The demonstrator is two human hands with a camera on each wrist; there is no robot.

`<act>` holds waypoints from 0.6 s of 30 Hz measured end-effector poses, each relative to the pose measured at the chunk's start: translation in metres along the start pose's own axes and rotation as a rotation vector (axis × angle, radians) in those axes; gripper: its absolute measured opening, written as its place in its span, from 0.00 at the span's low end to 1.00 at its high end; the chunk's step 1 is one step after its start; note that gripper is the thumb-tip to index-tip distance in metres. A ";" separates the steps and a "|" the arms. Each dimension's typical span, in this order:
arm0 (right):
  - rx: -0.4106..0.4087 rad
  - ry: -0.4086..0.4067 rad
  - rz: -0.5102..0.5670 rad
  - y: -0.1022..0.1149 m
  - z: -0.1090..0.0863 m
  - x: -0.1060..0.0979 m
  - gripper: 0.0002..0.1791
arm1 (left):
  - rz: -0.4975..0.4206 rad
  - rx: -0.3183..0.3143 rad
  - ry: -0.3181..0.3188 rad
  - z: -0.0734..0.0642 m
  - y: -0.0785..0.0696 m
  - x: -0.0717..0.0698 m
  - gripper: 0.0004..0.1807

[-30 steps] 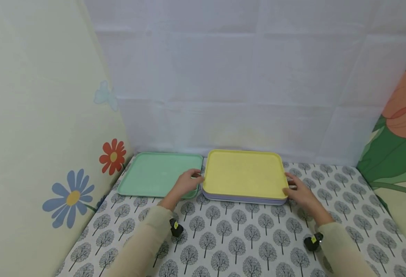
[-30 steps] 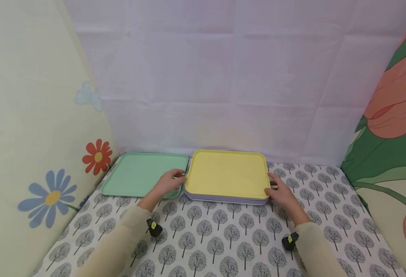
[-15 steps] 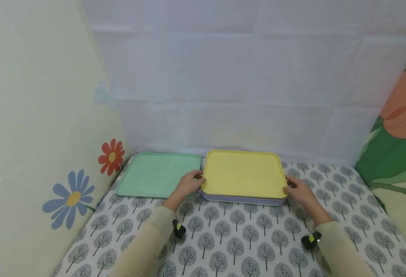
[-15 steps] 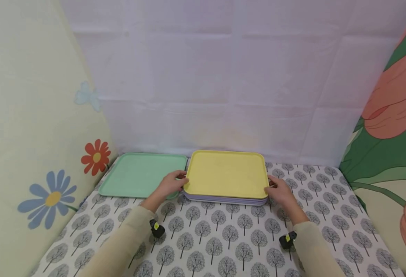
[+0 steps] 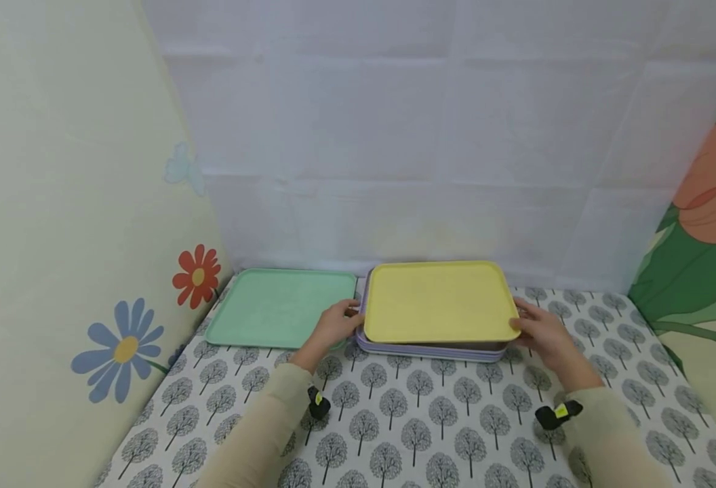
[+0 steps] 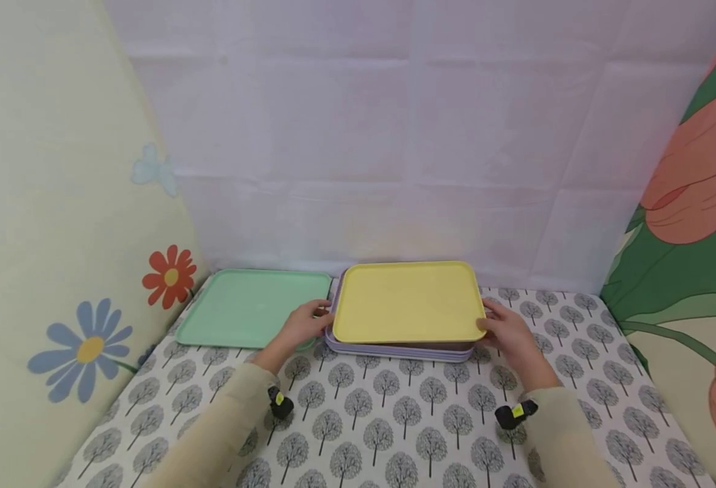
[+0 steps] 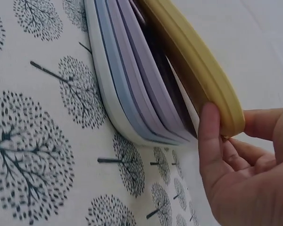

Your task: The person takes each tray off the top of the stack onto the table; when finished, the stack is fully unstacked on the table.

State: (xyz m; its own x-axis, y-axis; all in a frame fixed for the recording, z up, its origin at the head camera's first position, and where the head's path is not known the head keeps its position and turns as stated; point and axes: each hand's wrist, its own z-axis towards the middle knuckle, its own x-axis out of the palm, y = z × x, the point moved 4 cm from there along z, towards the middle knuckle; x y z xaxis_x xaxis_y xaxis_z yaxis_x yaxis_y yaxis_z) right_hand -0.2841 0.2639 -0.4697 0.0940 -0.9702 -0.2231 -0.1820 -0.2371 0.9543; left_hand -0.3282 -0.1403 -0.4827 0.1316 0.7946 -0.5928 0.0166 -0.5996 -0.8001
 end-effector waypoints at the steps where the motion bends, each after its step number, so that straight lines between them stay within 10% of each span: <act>1: 0.011 0.010 0.016 -0.002 0.000 -0.002 0.38 | 0.015 0.007 0.000 0.000 0.000 0.000 0.27; 18: 0.123 0.033 0.157 -0.018 -0.007 -0.033 0.41 | 0.142 -0.023 0.041 0.008 -0.004 0.002 0.30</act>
State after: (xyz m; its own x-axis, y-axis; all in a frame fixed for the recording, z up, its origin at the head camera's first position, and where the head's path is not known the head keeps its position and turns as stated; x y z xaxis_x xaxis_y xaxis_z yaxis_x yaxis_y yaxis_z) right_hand -0.2768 0.3011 -0.4781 0.0868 -0.9941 -0.0646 -0.3150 -0.0889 0.9449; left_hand -0.3359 -0.1354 -0.4819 0.1747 0.6973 -0.6952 0.0176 -0.7081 -0.7059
